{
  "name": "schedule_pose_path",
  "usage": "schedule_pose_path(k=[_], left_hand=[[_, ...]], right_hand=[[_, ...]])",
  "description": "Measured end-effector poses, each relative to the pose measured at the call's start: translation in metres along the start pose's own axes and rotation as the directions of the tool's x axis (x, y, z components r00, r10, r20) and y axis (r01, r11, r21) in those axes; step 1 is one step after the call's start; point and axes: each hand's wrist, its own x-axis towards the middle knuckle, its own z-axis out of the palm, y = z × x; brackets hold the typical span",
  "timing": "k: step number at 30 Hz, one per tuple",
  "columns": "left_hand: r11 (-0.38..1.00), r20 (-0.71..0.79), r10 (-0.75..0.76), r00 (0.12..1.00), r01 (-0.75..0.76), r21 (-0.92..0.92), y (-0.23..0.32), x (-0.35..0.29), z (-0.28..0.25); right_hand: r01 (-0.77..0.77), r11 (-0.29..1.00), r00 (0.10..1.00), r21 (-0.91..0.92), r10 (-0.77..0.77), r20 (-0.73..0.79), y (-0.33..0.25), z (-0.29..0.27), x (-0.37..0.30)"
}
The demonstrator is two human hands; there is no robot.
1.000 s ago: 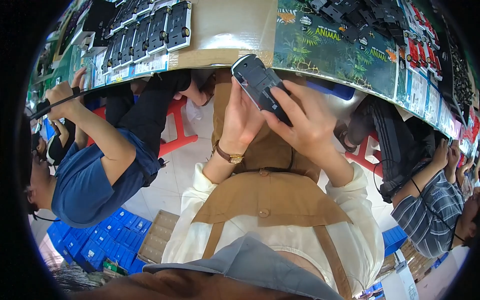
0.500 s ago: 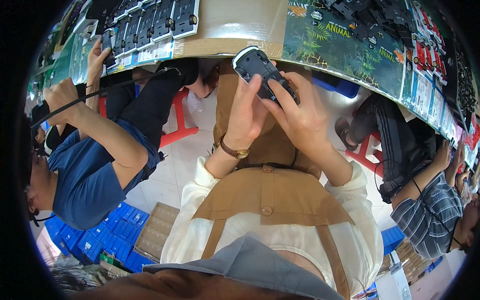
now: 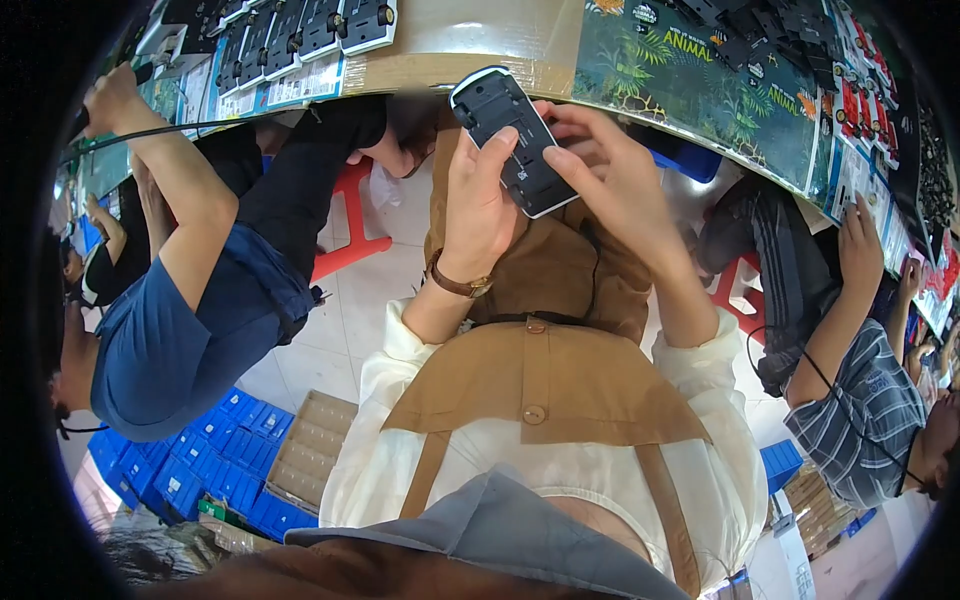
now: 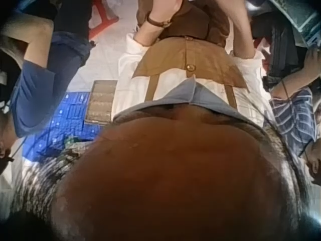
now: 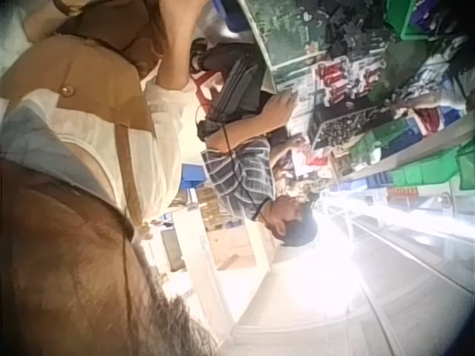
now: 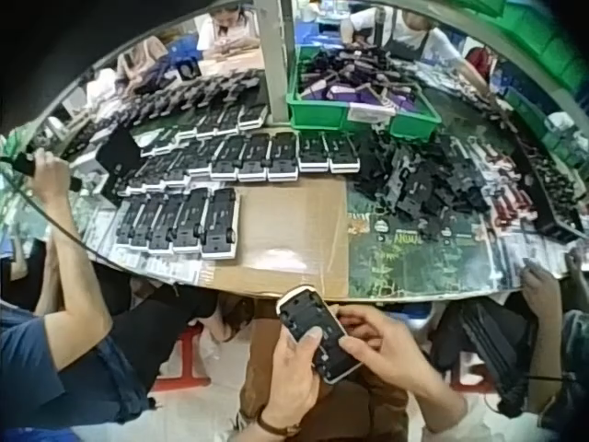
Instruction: The person assembles toy cars by picking up car bodies and bases, snapping the bases onto the car bodies by hand, and placing them onto the table.
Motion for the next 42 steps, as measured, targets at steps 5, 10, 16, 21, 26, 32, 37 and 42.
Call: schedule_pose_path(k=[5, 10, 16, 21, 26, 32, 37, 42], left_hand=[[0.999, -0.011, -0.032, 0.999, 0.032, -0.008, -0.002, -0.001, -0.004], [0.999, -0.018, -0.013, 1.0, 0.014, 0.041, -0.003, -0.001, -0.011], [1.0, -0.01, -0.017, 1.0, 0.017, -0.003, 0.007, 0.003, -0.012], [0.997, -0.076, -0.055, 0.996, 0.051, -0.051, 0.02, 0.001, -0.025], [0.991, -0.111, -0.127, 0.986, 0.121, -0.058, 0.015, -0.007, -0.043], [0.993, -0.179, -0.088, 0.98, 0.073, -0.089, 0.027, -0.021, -0.067], [0.992, -0.158, -0.088, 0.984, 0.072, -0.101, 0.028, -0.021, -0.073], [0.99, -0.113, -0.104, 0.988, 0.092, -0.107, 0.03, -0.02, -0.07]], right_hand=[[-0.096, 0.992, 0.987, 0.08, 0.084, 0.135, 0.005, -0.008, 0.008], [-0.16, 0.981, 0.971, 0.106, 0.137, 0.196, 0.011, -0.004, 0.015], [-0.177, 0.984, 0.962, 0.021, 0.169, 0.214, 0.002, -0.002, 0.029], [-0.175, 0.981, 0.981, -0.084, 0.181, 0.068, -0.016, -0.004, 0.09], [-0.102, 0.969, 0.99, -0.223, 0.121, 0.072, -0.015, 0.009, 0.165], [-0.064, 0.951, 0.989, -0.303, 0.102, 0.111, -0.018, 0.05, 0.202], [0.023, 0.952, 0.999, -0.304, -0.007, 0.054, -0.015, 0.07, 0.221], [0.115, 0.823, 0.989, -0.557, -0.149, -0.016, -0.023, 0.083, 0.233]])
